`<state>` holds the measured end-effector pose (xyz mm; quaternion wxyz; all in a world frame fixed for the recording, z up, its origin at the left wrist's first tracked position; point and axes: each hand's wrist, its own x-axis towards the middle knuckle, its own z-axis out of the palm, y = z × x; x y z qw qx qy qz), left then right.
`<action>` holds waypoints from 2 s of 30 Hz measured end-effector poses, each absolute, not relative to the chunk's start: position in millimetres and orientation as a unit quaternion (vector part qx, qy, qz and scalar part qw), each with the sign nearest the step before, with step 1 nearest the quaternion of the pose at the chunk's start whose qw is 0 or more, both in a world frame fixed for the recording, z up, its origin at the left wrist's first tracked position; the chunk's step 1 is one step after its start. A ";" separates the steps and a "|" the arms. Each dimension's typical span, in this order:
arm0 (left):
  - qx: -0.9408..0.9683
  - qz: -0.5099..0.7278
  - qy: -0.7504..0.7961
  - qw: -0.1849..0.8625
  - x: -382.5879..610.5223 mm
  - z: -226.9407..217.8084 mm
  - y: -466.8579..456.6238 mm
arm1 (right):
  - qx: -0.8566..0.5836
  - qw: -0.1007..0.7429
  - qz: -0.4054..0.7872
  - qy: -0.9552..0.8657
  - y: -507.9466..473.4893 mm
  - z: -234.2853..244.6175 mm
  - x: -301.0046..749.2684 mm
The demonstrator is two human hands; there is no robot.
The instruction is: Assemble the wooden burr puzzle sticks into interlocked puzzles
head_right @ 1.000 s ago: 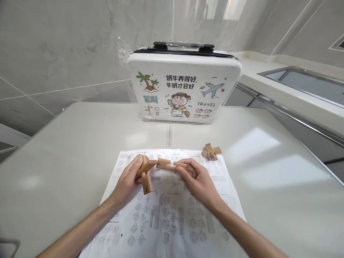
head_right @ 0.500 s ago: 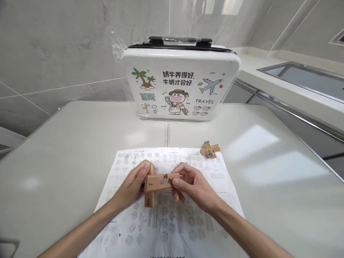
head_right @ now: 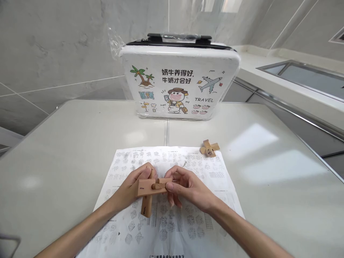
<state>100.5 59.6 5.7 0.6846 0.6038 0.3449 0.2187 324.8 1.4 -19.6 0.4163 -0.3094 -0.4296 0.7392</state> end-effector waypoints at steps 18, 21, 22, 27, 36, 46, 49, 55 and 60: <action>0.590 0.195 0.307 0.721 98.0 8.4 58.0 | -0.341 0.376 0.708 -0.490 -8.0 -18.2 324.0; 0.587 0.218 0.279 0.728 98.4 4.0 59.3 | -0.352 0.371 0.705 -0.492 -10.9 -19.1 323.6; 0.581 0.223 0.271 0.734 98.6 2.9 59.5 | -0.358 0.370 0.703 -0.491 -11.4 -19.1 323.1; 0.539 0.204 0.251 0.778 99.4 5.6 58.5 | -0.379 0.354 0.703 -0.486 -11.5 -15.8 318.9; 0.516 0.196 0.228 0.802 97.2 8.8 58.4 | -0.354 0.331 0.721 -0.496 -10.9 -13.4 319.0; 0.528 0.174 0.215 0.803 97.0 7.9 62.3 | -0.298 0.278 0.775 -0.483 -10.5 -10.5 320.7; 0.535 0.154 0.220 0.801 97.5 6.6 60.7 | -0.238 0.228 0.808 -0.488 -9.4 -6.2 320.2; 0.500 0.207 0.258 0.800 100.4 -2.4 61.9 | -0.164 0.248 0.863 -0.410 -5.4 -8.5 322.2; 0.402 0.350 0.246 0.809 103.0 -7.5 67.8 | -0.206 0.361 0.835 -0.361 -0.2 -13.5 330.5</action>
